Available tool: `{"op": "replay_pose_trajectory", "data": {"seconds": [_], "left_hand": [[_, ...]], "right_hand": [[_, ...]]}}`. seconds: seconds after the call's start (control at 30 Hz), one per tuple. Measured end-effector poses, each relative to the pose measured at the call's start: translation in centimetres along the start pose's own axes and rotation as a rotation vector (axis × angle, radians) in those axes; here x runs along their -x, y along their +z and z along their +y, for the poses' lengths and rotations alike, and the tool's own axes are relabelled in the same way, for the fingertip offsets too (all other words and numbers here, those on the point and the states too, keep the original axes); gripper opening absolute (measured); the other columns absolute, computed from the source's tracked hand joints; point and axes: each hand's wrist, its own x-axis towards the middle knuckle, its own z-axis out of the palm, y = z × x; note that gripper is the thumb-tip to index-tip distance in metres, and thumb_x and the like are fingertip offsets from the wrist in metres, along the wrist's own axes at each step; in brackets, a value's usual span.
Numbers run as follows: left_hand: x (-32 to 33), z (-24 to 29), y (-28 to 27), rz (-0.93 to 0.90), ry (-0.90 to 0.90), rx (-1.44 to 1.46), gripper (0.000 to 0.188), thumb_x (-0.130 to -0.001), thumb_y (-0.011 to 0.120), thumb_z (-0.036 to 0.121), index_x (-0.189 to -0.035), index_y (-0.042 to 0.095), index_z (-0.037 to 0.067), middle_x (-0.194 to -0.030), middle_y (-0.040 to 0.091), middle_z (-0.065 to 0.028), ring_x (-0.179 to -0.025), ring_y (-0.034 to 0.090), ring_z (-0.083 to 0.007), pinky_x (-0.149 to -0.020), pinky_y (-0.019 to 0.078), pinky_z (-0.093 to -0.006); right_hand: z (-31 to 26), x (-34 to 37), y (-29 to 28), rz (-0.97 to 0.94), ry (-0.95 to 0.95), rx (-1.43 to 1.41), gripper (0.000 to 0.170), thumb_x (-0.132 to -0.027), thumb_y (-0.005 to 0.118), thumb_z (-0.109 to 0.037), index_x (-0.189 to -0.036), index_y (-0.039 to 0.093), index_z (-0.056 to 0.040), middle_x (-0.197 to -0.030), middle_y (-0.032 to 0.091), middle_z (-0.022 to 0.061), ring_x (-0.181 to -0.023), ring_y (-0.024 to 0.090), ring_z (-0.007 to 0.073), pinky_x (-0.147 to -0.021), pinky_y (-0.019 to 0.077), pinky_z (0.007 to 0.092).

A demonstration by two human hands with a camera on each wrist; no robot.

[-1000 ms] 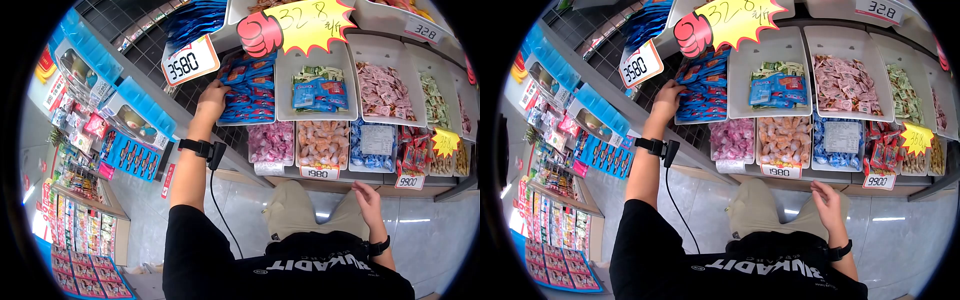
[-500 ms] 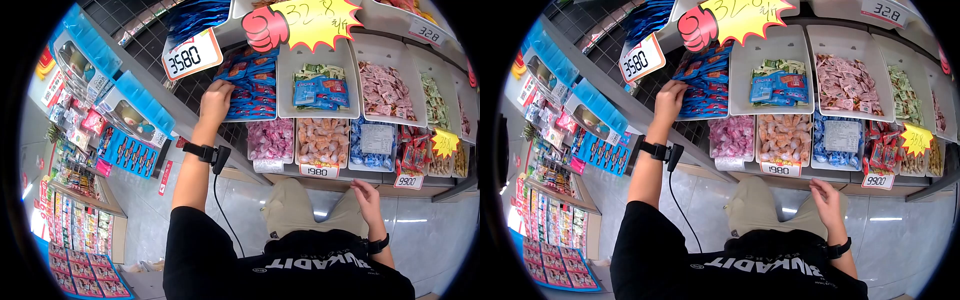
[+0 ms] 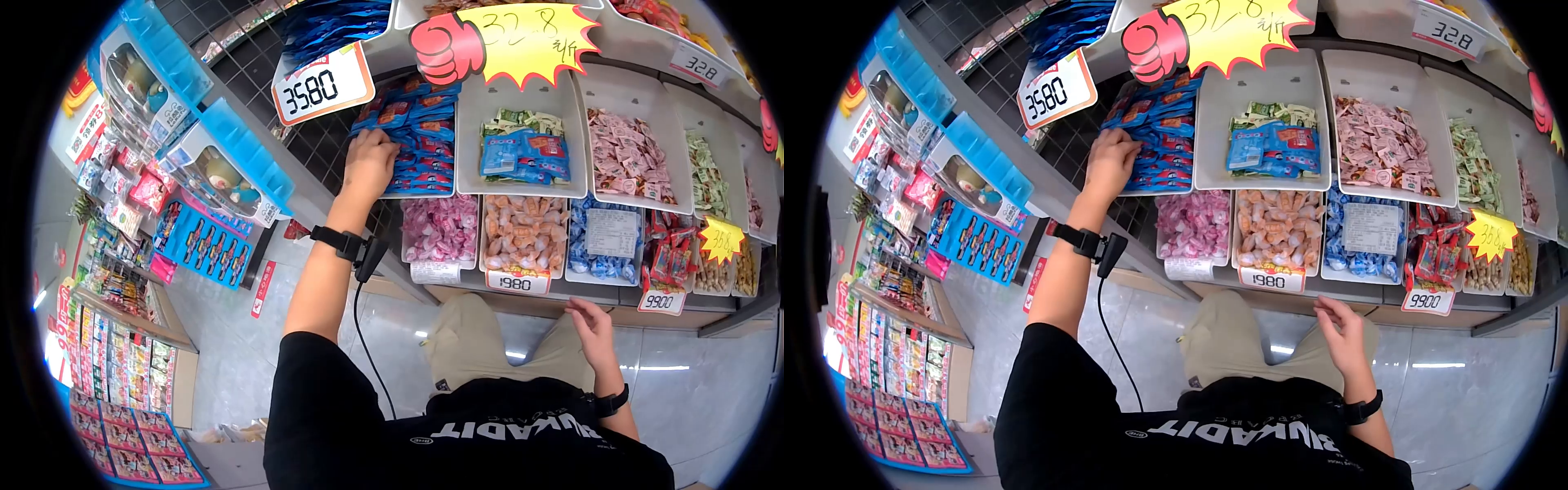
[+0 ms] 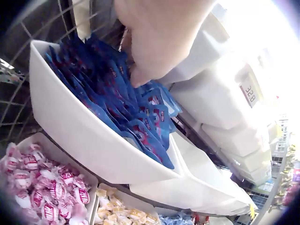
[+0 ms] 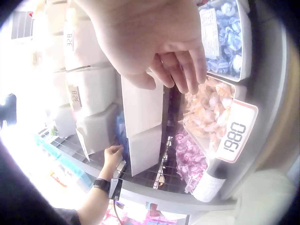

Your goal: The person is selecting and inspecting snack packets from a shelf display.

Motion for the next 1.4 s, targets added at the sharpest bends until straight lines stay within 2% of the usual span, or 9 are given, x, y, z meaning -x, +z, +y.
{"op": "replay_pose_trajectory", "data": {"seconds": [0.2,0.27,0.47,0.7,0.77,0.87,1.2,1.33,1.4], "left_hand": [[1.5,2.6,-1.7,0.085,0.06,0.11,0.012,-0.072,0.059,0.005,-0.083,0.062,0.001,-0.085,0.056,-0.0098,-0.084,0.053,-0.0271,-0.076,0.0411,-0.035],[3.1,4.0,-2.0,0.215,-0.05,0.209,0.015,-0.072,0.057,0.0,-0.087,0.06,0.002,-0.086,0.058,-0.0093,-0.082,0.054,-0.0268,-0.072,0.0405,-0.0346],[9.4,10.9,-1.5,0.232,-0.209,0.578,0.01,-0.069,0.056,-0.007,-0.077,0.059,-0.002,-0.074,0.059,-0.0126,-0.069,0.058,-0.0235,-0.063,0.0456,-0.0291],[16.9,15.7,-1.4,0.02,-0.477,0.801,0.01,-0.071,0.058,-0.004,-0.08,0.061,-0.002,-0.075,0.061,-0.0125,-0.067,0.06,-0.0224,-0.061,0.0463,-0.0283],[18.5,15.5,-1.7,0.018,-0.537,0.817,0.01,-0.071,0.058,-0.002,-0.081,0.061,-0.001,-0.074,0.06,-0.0126,-0.066,0.059,-0.0238,-0.061,0.0464,-0.0291],[20.7,14.8,-2.0,0.04,-0.583,0.731,0.01,-0.073,0.057,-0.003,-0.081,0.062,-0.003,-0.071,0.062,-0.0118,-0.065,0.061,-0.0185,-0.059,0.046,-0.0265],[21.5,14.3,-3.3,0.043,-0.67,0.824,0.011,-0.073,0.057,-0.002,-0.083,0.061,-0.002,-0.071,0.061,-0.0123,-0.064,0.061,-0.0234,-0.059,0.0467,-0.0283],[18.3,13.8,-4.0,0.122,-0.543,0.816,0.011,-0.071,0.059,-0.003,-0.082,0.061,-0.001,-0.071,0.06,-0.0124,-0.064,0.06,-0.0227,-0.059,0.0466,-0.028],[16.4,13.4,-3.9,0.189,-0.478,0.78,0.022,-0.068,0.062,-0.002,-0.09,0.06,0.0,-0.084,0.059,-0.0137,-0.075,0.058,-0.0249,-0.065,0.0466,-0.0291]], "right_hand": [[-1.2,-1.1,-0.1,-0.062,-0.097,0.069,0.025,-0.083,0.051,-0.003,-0.107,0.053,0.0047,-0.098,0.059,0.0113,-0.091,0.056,0.0169,-0.081,0.0431,0.0265],[-4.5,-2.8,-0.5,-0.068,-0.185,0.103,0.021,-0.08,0.054,-0.003,-0.1,0.057,0.0032,-0.09,0.06,0.0106,-0.085,0.058,0.0164,-0.076,0.0447,0.0262],[-16.2,-12.9,-0.7,-0.151,-0.727,0.6,0.019,-0.076,0.056,-0.008,-0.091,0.059,0.0031,-0.087,0.06,0.0145,-0.077,0.059,0.0226,-0.071,0.0459,0.0302],[-17.4,-28.2,4.3,-0.348,-0.546,1.242,0.029,-0.066,0.063,-0.018,-0.089,0.061,0.0009,-0.08,0.062,0.0153,-0.075,0.061,0.0271,-0.067,0.047,0.0348],[-15.7,-31.5,5.2,-0.515,-0.192,1.559,0.03,-0.059,0.066,-0.014,-0.085,0.063,-0.0014,-0.079,0.063,0.0147,-0.075,0.061,0.0281,-0.066,0.0474,0.0375],[-17.1,-29.8,6.2,-0.591,-0.108,1.667,0.031,-0.052,0.071,-0.012,-0.081,0.064,-0.0029,-0.08,0.064,0.0142,-0.076,0.062,0.028,-0.064,0.0476,0.0391],[-17.7,-29.3,6.2,-0.51,-0.056,1.63,0.038,-0.05,0.074,-0.025,-0.077,0.062,-0.0001,-0.079,0.064,0.0151,-0.076,0.061,0.0285,-0.066,0.0482,0.0354],[-18.9,-27.9,5.8,-0.331,-0.336,1.447,0.054,-0.053,0.07,-0.032,-0.092,0.056,0.0028,-0.09,0.06,0.02,-0.076,0.06,0.0319,-0.071,0.0469,0.034],[-19.8,-25.7,5.7,-0.295,-0.405,1.069,0.056,-0.057,0.068,-0.033,-0.096,0.054,0.0036,-0.089,0.06,0.0179,-0.073,0.06,0.0282,-0.071,0.0465,0.032]]}}
